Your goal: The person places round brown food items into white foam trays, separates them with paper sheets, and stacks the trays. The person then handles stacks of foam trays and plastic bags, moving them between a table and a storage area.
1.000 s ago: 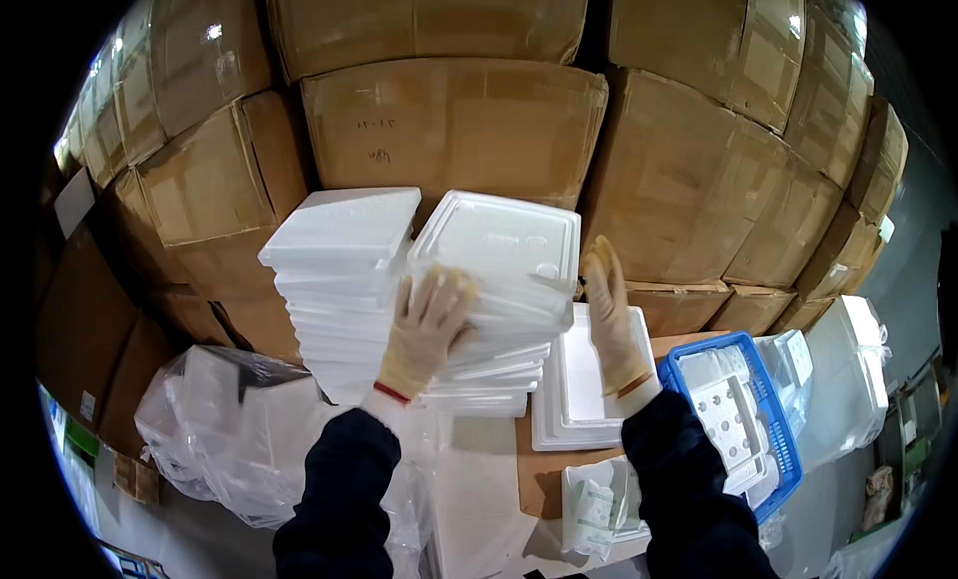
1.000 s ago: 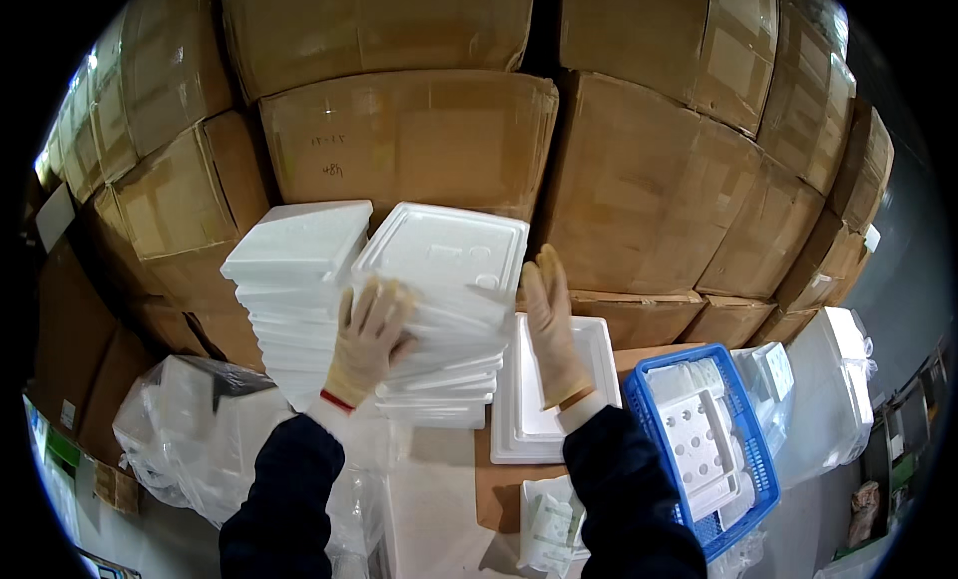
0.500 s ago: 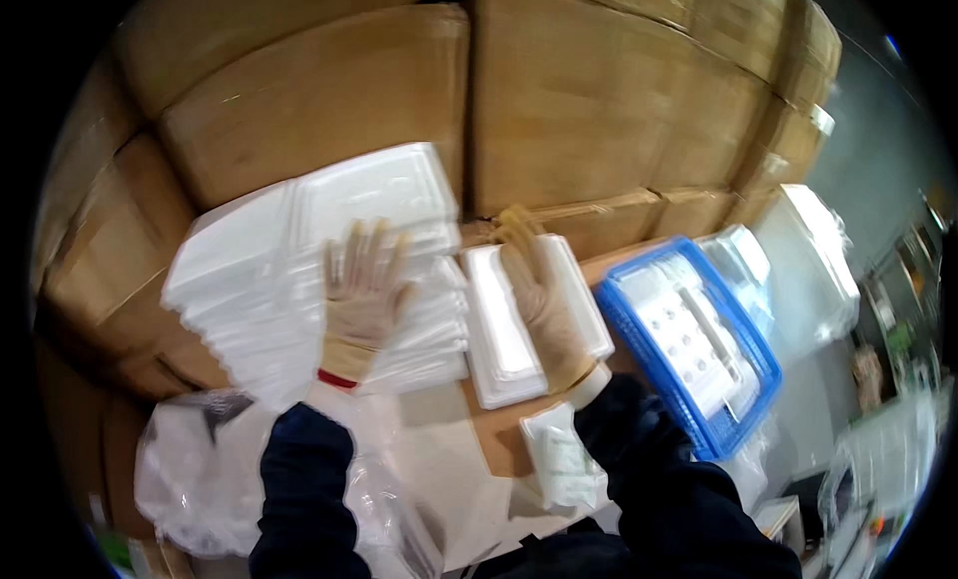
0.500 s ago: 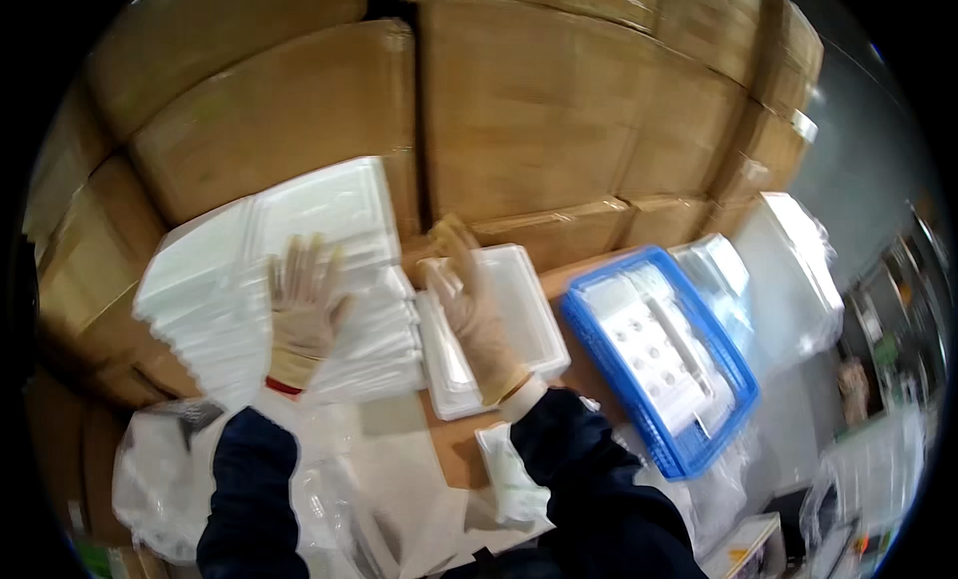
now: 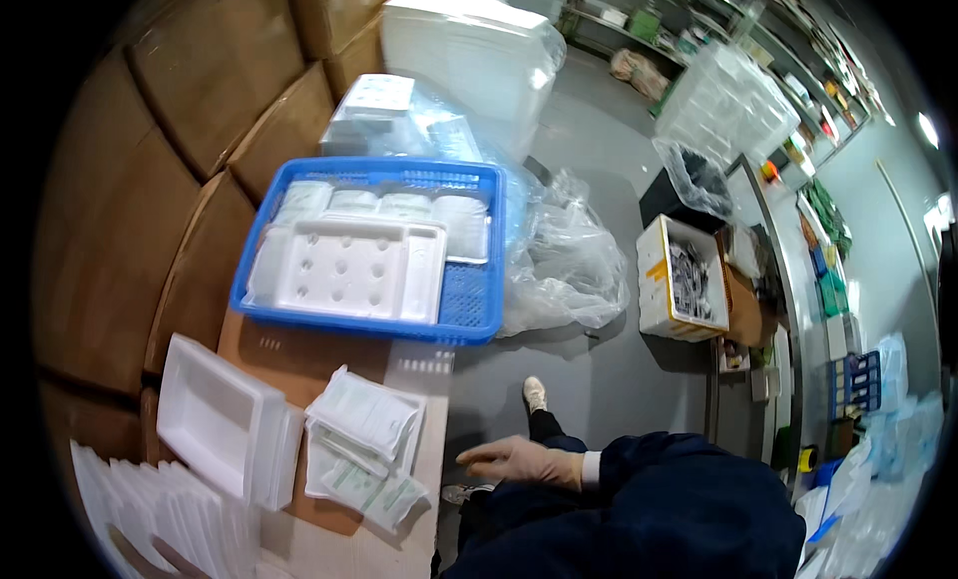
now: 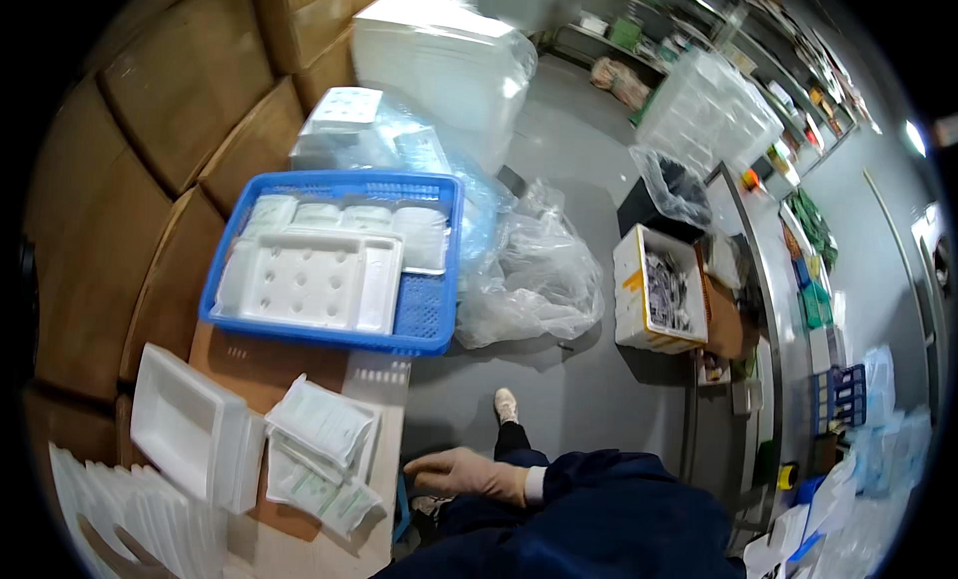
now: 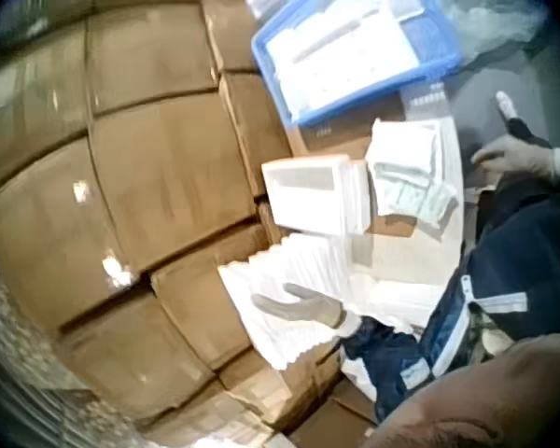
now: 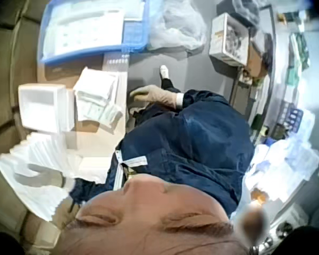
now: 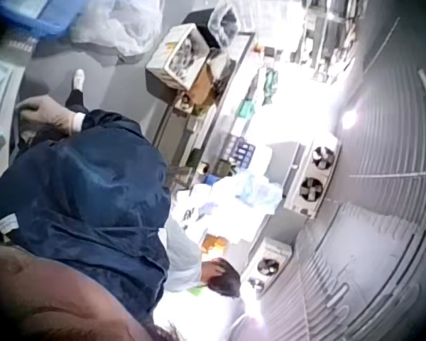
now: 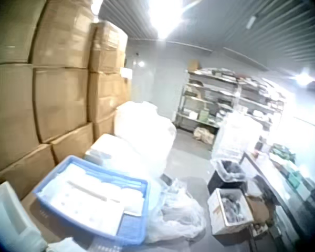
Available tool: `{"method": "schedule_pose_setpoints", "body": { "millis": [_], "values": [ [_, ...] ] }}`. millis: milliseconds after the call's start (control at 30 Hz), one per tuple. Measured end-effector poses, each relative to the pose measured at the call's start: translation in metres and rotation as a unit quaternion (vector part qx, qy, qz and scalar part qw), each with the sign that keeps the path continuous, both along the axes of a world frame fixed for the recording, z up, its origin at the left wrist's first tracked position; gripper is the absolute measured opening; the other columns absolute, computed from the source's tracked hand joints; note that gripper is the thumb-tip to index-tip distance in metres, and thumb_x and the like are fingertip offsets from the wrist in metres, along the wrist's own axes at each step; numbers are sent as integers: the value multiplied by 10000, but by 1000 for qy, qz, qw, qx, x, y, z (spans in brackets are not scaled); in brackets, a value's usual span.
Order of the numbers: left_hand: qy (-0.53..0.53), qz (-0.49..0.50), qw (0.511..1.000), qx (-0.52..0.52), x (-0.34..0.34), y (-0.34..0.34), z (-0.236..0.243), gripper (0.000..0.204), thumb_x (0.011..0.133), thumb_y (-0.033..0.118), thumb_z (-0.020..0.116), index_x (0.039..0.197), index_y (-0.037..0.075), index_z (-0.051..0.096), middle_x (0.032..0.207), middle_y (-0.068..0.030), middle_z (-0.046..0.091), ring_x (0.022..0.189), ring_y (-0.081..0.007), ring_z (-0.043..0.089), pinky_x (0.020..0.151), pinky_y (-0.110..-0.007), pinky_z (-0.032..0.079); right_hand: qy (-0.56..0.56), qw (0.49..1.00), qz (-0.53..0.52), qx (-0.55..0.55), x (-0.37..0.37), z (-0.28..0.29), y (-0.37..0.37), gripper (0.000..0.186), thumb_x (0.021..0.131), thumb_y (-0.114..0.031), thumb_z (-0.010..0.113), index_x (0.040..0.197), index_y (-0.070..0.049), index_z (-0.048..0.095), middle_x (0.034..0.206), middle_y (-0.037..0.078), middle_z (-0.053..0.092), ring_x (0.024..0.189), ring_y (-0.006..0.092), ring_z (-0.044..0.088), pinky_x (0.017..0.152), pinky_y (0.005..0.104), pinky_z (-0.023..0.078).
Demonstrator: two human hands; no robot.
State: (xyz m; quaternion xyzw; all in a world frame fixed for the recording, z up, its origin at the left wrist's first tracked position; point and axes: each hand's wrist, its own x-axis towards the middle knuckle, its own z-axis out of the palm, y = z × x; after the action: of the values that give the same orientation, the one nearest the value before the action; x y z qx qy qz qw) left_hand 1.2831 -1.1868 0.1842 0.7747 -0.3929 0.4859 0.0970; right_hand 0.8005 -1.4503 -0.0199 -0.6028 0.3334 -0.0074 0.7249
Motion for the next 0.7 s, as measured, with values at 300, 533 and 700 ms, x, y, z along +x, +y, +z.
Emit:
{"method": "schedule_pose_setpoints", "body": {
  "millis": [300, 533, 700],
  "values": [
    [868, -322, 363, 103, -390, -316, -122, 737, 955, 379, 752, 1520, 4, 462, 1462, -207, 569, 1356, -325, 536, 1186, -416, 368, 116, 949, -245, -160, -221, -127, -221, 945, 844, -320, 830, 1615, -109, 327, 1373, 180, 626, 1223, 312, 625, 1023, 384, 506],
    [960, -52, 251, 112, -524, -509, -395, 755, 950, 246, 777, 1560, 24, 390, 1248, -113, 674, 1013, -184, 672, 914, -313, 520, 320, 868, -210, -317, -373, -198, -405, 1040, 736, -415, 845, 1594, -101, 349, 1438, 209, 577, 1278, 391, 572, 1088, 460, 450],
    [894, 62, 410, 167, -523, -557, -601, 880, 853, 268, 873, 1551, 21, 398, 1284, -157, 623, 1133, -241, 601, 1004, -368, 485, 440, 797, -190, -369, -429, -325, -532, 1158, 660, -387, 911, 1615, -146, 302, 1532, 136, 489, 1385, 355, 480, 1107, 536, 415]
  ]
}}
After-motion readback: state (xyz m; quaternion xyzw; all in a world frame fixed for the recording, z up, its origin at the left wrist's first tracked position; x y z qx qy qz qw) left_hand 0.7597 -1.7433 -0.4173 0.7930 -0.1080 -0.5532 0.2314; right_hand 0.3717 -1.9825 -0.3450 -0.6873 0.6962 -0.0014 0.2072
